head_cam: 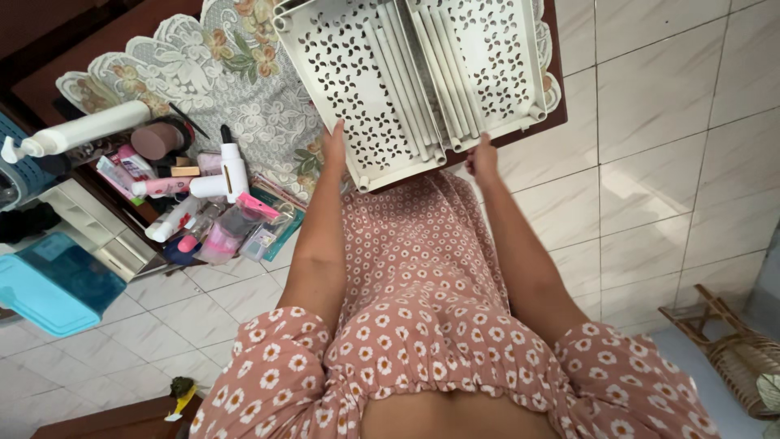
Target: The person assembles a white plastic storage rack by inserting cylindrical rods into perforated trays. They align the trays, insert the rods, and secure them by hand. The process is repeated for multiple sections of the rack.
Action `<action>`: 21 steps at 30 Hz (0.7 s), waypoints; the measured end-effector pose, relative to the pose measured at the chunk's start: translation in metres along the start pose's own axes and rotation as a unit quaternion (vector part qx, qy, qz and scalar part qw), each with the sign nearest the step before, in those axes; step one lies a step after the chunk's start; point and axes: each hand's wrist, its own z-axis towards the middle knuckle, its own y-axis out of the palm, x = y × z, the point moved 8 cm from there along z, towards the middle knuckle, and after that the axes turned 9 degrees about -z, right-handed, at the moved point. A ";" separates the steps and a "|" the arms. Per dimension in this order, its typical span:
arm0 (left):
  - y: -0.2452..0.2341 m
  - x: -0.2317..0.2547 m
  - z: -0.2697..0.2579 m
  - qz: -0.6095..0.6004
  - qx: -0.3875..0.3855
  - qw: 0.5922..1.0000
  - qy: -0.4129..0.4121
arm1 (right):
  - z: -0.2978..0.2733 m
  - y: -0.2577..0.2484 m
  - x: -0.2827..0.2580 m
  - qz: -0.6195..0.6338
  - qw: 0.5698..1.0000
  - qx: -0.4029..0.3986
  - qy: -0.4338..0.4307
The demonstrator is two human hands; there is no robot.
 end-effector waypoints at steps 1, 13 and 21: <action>0.001 -0.003 -0.001 -0.055 -0.011 0.998 -0.009 | -0.005 0.005 -0.014 -0.038 0.993 0.027 -0.106; 0.007 0.004 -0.006 -0.138 -0.047 0.989 -0.017 | 0.002 0.105 -0.074 -0.310 0.853 -0.077 -0.412; -0.005 0.010 0.009 0.202 0.019 0.977 0.065 | -0.010 0.000 -0.086 -0.187 0.865 0.313 -0.345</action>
